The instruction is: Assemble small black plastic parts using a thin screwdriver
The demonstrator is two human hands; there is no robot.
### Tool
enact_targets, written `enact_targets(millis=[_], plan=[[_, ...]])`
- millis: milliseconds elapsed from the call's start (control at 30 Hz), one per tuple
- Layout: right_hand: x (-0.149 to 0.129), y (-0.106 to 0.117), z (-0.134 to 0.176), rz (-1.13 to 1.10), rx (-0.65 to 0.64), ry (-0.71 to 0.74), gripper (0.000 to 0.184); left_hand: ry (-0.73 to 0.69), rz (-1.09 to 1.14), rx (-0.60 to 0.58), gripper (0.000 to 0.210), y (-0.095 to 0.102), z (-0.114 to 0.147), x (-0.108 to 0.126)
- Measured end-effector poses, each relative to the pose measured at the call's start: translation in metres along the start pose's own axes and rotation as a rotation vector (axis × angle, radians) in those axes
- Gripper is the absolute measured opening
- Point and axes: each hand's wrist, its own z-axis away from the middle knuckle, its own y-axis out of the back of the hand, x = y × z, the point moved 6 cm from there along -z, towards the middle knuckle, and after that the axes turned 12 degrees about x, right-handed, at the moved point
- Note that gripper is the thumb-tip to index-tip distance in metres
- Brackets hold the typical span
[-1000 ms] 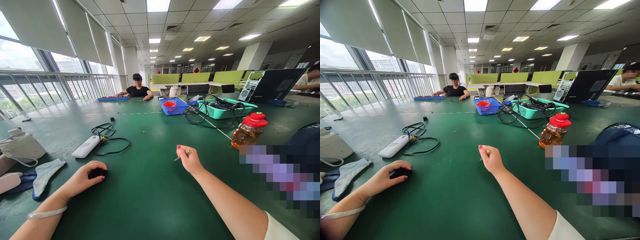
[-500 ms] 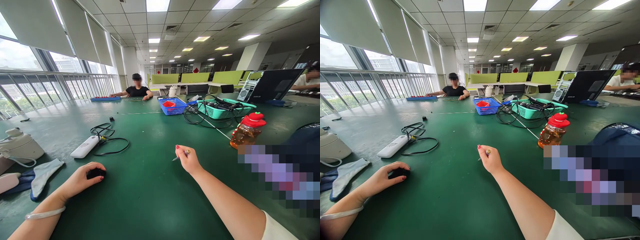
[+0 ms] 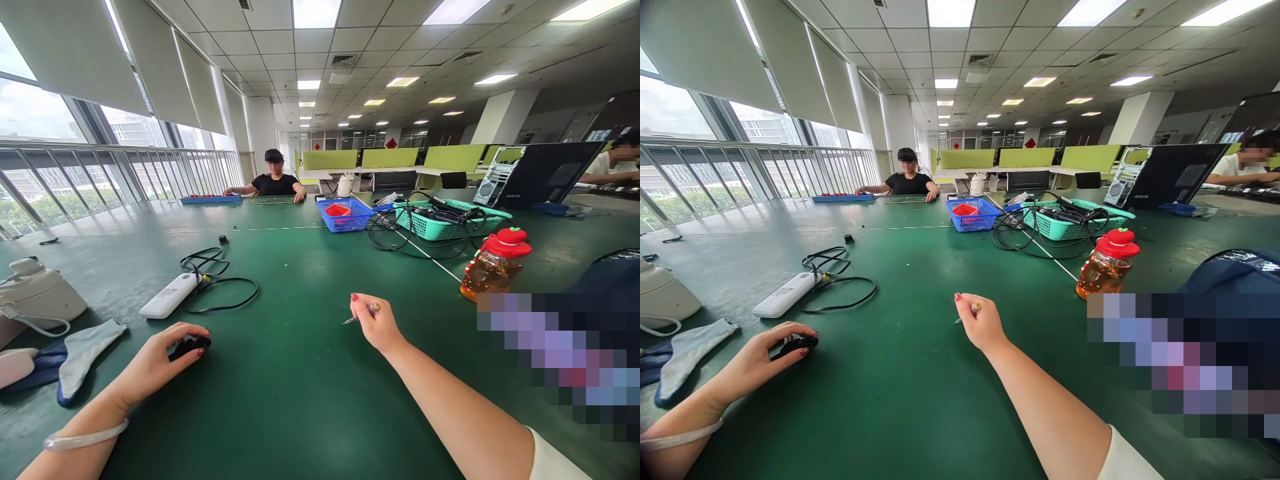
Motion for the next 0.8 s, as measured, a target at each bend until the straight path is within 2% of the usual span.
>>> enact_targets(millis=[133, 200, 533, 800], plan=[[0.0004, -0.0002, 0.0002, 0.000, 0.000, -0.008, 0.055, 0.045, 0.060, 0.135, 0.050, 0.0091, -0.0006, 0.0028], [0.0002, -0.0004, 0.0003, 0.000, -0.004, -0.008, 0.055, 0.048, 0.082, 0.166, 0.049, 0.0110, -0.0009, 0.0048], [-0.0004, -0.0009, 0.0011, 0.000, -0.004, -0.006, 0.051, -0.002, 0.026, 0.150, 0.042, 0.0078, -0.0016, 0.0093], [-0.0021, -0.0002, 0.0004, -0.003, 0.008, 0.007, 0.051, -0.023, -0.034, 0.135, 0.044, 0.0064, -0.0018, 0.0073]])
